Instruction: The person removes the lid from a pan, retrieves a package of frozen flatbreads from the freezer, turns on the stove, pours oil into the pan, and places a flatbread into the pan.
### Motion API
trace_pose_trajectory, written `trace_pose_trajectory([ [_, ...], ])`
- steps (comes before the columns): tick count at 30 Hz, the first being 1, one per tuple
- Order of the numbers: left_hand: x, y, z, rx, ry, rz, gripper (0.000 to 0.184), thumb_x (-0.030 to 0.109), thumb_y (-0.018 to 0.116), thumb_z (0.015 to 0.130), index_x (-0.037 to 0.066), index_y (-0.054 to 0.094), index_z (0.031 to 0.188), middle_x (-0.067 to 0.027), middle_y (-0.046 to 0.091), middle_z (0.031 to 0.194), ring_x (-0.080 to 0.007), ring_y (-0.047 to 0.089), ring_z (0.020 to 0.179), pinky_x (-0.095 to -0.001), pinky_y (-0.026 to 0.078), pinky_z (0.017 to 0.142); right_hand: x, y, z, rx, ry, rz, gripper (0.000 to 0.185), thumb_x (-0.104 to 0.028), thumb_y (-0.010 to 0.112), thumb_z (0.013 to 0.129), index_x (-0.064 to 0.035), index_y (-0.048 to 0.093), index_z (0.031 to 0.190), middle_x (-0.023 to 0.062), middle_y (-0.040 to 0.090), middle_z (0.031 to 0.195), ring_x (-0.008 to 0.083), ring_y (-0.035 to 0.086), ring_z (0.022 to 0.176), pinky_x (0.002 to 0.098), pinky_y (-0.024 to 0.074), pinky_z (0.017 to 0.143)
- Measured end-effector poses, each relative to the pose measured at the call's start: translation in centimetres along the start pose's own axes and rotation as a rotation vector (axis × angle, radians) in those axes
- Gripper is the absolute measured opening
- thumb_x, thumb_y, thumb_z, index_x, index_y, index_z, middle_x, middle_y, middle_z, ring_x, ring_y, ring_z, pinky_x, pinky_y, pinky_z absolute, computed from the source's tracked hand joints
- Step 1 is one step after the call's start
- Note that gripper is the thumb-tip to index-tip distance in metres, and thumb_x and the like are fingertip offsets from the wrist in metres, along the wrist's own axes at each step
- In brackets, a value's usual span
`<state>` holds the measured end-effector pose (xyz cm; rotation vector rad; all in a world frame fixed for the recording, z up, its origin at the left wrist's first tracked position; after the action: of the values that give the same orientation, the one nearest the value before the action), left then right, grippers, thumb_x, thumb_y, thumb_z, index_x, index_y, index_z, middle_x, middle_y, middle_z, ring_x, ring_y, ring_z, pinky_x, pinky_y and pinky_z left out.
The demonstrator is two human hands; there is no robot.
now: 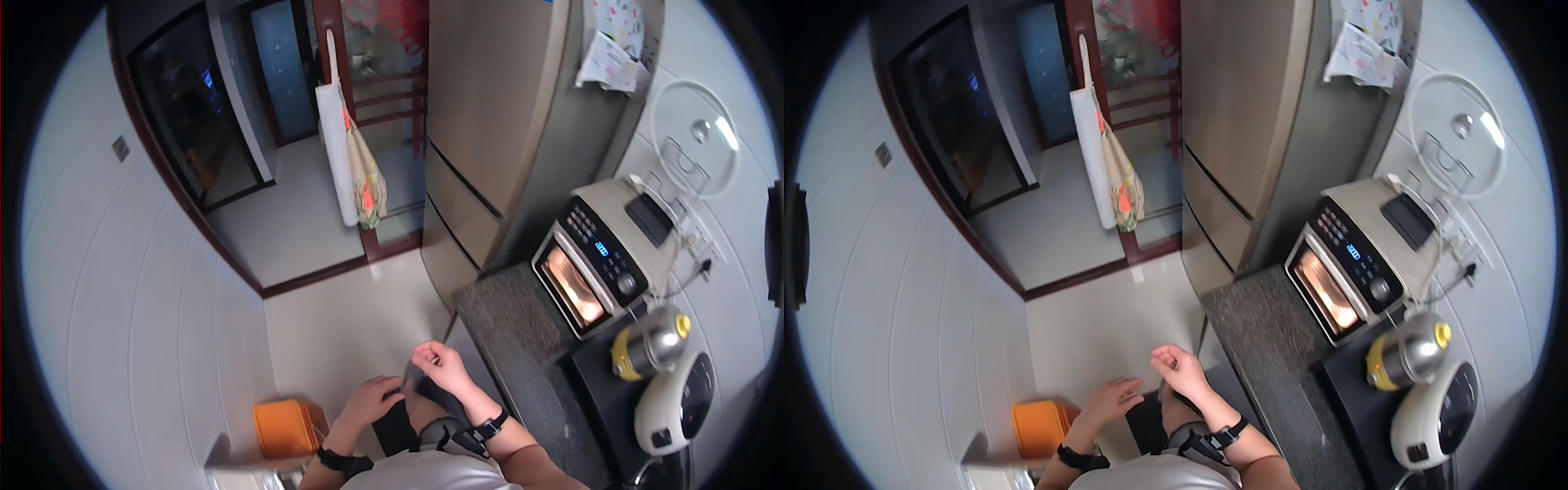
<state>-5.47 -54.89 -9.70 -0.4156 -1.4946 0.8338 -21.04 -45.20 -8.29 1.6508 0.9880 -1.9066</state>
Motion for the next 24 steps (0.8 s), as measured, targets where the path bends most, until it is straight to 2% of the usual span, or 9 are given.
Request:
trace_pose_trajectory([
  [4, -8.7, -7.1, 11.1, 0.017, -0.138, 0.105, 0.036, 0.028, 0.067, 0.082, 0.009, 0.062, 0.112, -0.0123, 0.065, 0.100, -0.0291, 0.063, 0.087, -0.0386, 0.051, 0.076, -0.3, -1.3, 19.0, 0.189, -0.061, -0.167, 0.026, -0.018, 0.068, 0.083, -0.0041, 0.065, 0.104, 0.0091, 0.069, 0.087, 0.0200, 0.065, 0.077, 0.0305, 0.0507, 0.069],
  [5, -10.5, -8.9, 12.9, -0.005, -0.208, 0.120, 0.035, 0.029, 0.066, 0.082, 0.010, 0.062, 0.112, -0.0128, 0.065, 0.101, -0.0323, 0.062, 0.090, -0.0405, 0.051, 0.078, -0.6, -1.8, 23.4, 0.225, -0.075, -0.289, 0.036, -0.019, 0.068, 0.081, -0.0043, 0.061, 0.113, 0.0147, 0.066, 0.106, 0.0290, 0.062, 0.098, 0.0365, 0.0493, 0.084],
  [7, -13.3, -12.8, 17.9, -0.021, -0.201, 0.120, 0.036, 0.029, 0.066, 0.082, 0.010, 0.063, 0.112, -0.0129, 0.065, 0.100, -0.0322, 0.062, 0.091, -0.0403, 0.050, 0.079, -1.3, -2.9, 32.4, 0.305, -0.193, -0.443, 0.044, -0.018, 0.068, 0.079, -0.0045, 0.057, 0.120, 0.0172, 0.057, 0.124, 0.0341, 0.051, 0.118, 0.0422, 0.0408, 0.099],
  [9, -15.0, -15.0, 21.9, -0.024, -0.192, 0.095, 0.036, 0.029, 0.066, 0.082, 0.010, 0.063, 0.111, -0.0129, 0.065, 0.098, -0.0322, 0.062, 0.091, -0.0401, 0.050, 0.079, -1.2, -4.3, 40.3, 0.439, -0.209, -0.569, 0.050, -0.016, 0.067, 0.078, -0.0037, 0.053, 0.125, 0.0188, 0.050, 0.132, 0.0364, 0.042, 0.127, 0.0444, 0.0345, 0.105],
  [14, -23.1, -18.1, 32.8, -0.136, -0.207, 0.008, 0.032, 0.025, 0.069, 0.080, 0.009, 0.064, 0.107, -0.0112, 0.066, 0.097, -0.0271, 0.065, 0.087, -0.0375, 0.052, 0.077, 1.3, -8.1, 56.4, 0.620, -0.153, -0.844, 0.059, -0.016, 0.069, 0.076, 0.0022, 0.048, 0.128, 0.0215, 0.042, 0.138, 0.0374, 0.035, 0.131, 0.0467, 0.0299, 0.108],
  [17, -29.4, -17.2, 39.9, -0.273, -0.191, -0.155, 0.033, 0.025, 0.069, 0.080, 0.009, 0.064, 0.108, -0.0126, 0.066, 0.102, -0.0294, 0.064, 0.090, -0.0382, 0.051, 0.080, 3.2, -9.9, 62.0, 0.718, -0.083, -0.950, 0.066, -0.016, 0.071, 0.073, 0.0057, 0.044, 0.130, 0.0224, 0.040, 0.139, 0.0382, 0.035, 0.130, 0.0481, 0.0289, 0.109],
  [18, -31.2, -17.7, 43.1, -0.302, -0.161, -0.139, 0.033, 0.025, 0.069, 0.080, 0.009, 0.064, 0.108, -0.0126, 0.066, 0.102, -0.0294, 0.064, 0.090, -0.0382, 0.051, 0.080, 3.7, -10.4, 63.7, 0.757, -0.044, -1.002, 0.069, -0.016, 0.071, 0.072, 0.0070, 0.043, 0.130, 0.0224, 0.040, 0.138, 0.0384, 0.036, 0.129, 0.0489, 0.0290, 0.108],
  [21, -34.0, -17.4, 49.7, -0.459, 0.252, 0.076, 0.038, 0.026, 0.067, 0.082, 0.011, 0.062, 0.115, -0.0165, 0.064, 0.103, -0.0351, 0.062, 0.093, -0.0405, 0.050, 0.081, 5.0, -11.2, 66.6, 0.849, 0.081, -1.001, 0.074, -0.017, 0.073, 0.070, 0.0067, 0.040, 0.132, 0.0225, 0.042, 0.133, 0.0394, 0.039, 0.123, 0.0489, 0.0305, 0.105],
  [24, -35.4, -19.3, 54.0, -0.609, 0.261, 0.089, 0.040, 0.026, 0.067, 0.082, 0.011, 0.060, 0.118, -0.0166, 0.064, 0.102, -0.0353, 0.062, 0.094, -0.0412, 0.050, 0.081, 5.6, -11.1, 67.9, 0.957, 0.169, -0.965, 0.073, -0.016, 0.073, 0.069, 0.0048, 0.041, 0.132, 0.0221, 0.043, 0.129, 0.0397, 0.040, 0.120, 0.0487, 0.0315, 0.103],
])
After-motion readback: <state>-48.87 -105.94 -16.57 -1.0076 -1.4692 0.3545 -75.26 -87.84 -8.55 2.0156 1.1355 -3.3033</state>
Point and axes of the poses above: each hand's wrist, its own z-axis towards the middle knuckle, its own y-axis out of the palm, x = y × z, the point moved 6 cm from there along z, towards the middle knuckle
